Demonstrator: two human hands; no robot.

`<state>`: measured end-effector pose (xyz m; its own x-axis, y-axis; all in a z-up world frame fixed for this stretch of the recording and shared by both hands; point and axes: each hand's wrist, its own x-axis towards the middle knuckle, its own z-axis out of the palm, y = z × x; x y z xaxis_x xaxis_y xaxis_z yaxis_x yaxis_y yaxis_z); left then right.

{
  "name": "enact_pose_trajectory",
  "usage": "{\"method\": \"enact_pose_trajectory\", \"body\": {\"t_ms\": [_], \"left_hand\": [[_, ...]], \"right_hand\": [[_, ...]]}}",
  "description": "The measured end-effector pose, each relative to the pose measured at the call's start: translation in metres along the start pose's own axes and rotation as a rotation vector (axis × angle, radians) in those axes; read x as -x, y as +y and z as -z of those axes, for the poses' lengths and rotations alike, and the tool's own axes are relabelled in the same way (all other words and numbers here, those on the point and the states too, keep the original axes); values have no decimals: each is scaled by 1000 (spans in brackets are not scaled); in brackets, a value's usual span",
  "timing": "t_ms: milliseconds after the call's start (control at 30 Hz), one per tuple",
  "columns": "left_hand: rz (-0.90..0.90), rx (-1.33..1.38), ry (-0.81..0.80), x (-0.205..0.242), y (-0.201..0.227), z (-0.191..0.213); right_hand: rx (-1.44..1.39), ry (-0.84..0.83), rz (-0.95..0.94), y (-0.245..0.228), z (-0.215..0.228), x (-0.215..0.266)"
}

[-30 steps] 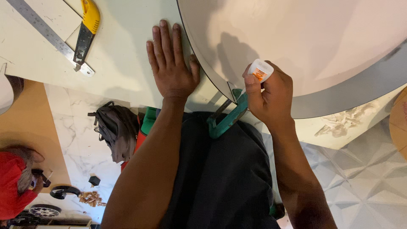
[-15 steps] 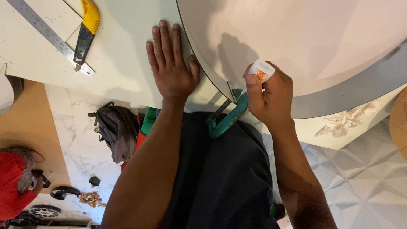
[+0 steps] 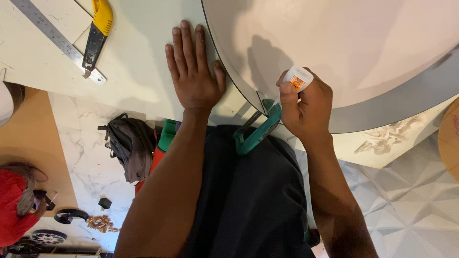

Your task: The person secures a circular light fixture to a workbench using a clamp, applies adhesive to the rim, and adjusts the clamp to hold the fixture in place. The person also flips the fixture to inspect the underside and repositions the clamp.

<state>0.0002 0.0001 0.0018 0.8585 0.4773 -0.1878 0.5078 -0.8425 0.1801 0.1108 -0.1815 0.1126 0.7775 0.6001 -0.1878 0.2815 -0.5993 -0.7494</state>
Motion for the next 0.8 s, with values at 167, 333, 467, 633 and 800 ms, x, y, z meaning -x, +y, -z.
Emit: {"method": "enact_pose_trajectory", "body": {"t_ms": [167,333,467,633,800], "left_hand": [[-8,16,25,0,0,0],[-7,29,9,-1,0,2],[0,-1,-3,0,-1,0],[-7,-6,8,0,0,1],[-7,23,3,-1,0,1]], "right_hand": [[-4,21,-25,-2,1,-1],[11,-25,43,-6,2,-5],[3,-36,23,-7,0,-3],[-17,-34,7,-7,-2,-2],[-25,-33,33,-9,0,-3]]}}
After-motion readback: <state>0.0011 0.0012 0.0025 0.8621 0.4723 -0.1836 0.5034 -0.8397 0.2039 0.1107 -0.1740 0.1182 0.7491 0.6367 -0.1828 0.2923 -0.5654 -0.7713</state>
